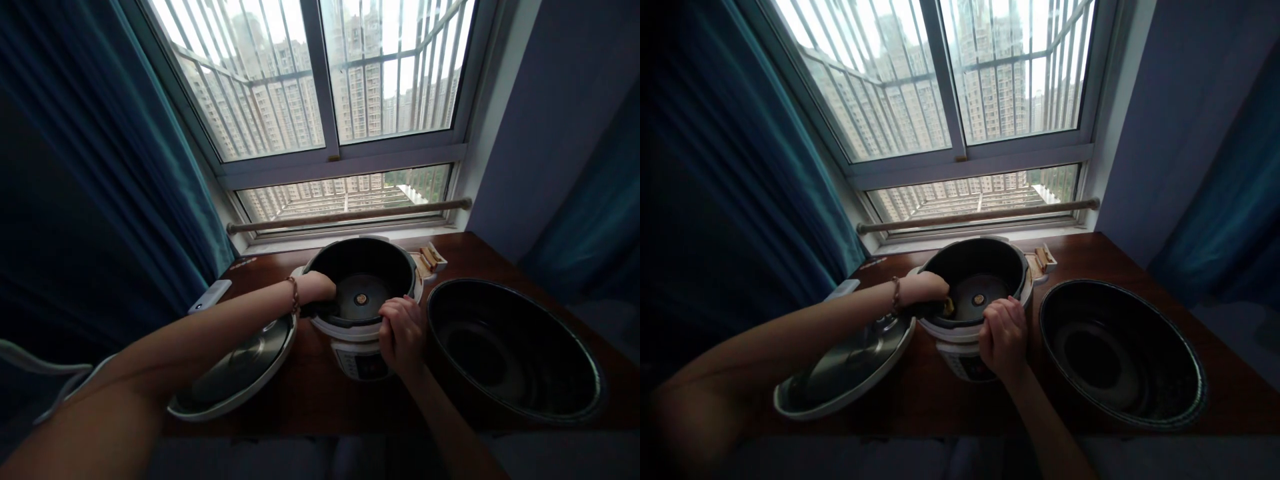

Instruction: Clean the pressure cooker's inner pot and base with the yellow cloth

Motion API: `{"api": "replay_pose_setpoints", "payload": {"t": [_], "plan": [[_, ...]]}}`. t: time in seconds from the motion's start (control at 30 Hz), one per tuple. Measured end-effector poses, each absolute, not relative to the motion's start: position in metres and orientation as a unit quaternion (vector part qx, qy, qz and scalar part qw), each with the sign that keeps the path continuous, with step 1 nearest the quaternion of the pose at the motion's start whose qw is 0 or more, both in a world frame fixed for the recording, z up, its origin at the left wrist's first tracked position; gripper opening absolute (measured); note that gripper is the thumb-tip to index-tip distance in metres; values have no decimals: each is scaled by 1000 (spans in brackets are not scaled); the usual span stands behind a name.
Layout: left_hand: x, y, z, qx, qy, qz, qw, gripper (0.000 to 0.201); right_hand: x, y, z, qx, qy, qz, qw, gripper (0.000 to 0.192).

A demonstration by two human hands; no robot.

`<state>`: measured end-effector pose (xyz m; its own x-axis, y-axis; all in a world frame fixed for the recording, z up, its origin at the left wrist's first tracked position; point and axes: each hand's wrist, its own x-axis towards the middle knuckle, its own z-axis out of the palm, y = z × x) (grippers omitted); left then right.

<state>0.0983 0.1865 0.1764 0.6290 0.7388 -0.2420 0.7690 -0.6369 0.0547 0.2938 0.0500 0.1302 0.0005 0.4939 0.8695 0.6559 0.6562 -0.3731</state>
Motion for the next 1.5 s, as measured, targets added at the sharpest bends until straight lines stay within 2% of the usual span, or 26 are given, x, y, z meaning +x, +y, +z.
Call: {"api": "replay_pose_setpoints", "payload": {"t": [0.2,0.4,0.5,0.63,0.83,0.97,1.13,1.3,1.5], "plan": [[90,220,182,927,363,-99,-2,8,294,49,131,-406,-702,-73,580,16],[98,255,197,968,248,-31,-27,32,293,49,130,-407,-702,-73,580,16],[98,257,194,973,224,-17,-49,36,293,49,130,-408,-702,-74,579,16],[96,242,191,965,252,-36,-56,33,293,49,130,-407,-702,-76,579,16],[100,207,189,897,396,-193,-33,16,292,49,129,-412,-700,-76,578,14],[104,188,194,870,425,-252,-2,10,292,48,128,-413,-702,-77,575,13],[108,164,218,857,430,-278,47,21,292,49,129,-411,-703,-83,575,13],[105,134,248,883,416,-184,113,29,291,49,128,-414,-701,-86,574,12],[98,106,261,855,411,-60,311,30,289,43,141,-466,-680,-47,564,15]]}}
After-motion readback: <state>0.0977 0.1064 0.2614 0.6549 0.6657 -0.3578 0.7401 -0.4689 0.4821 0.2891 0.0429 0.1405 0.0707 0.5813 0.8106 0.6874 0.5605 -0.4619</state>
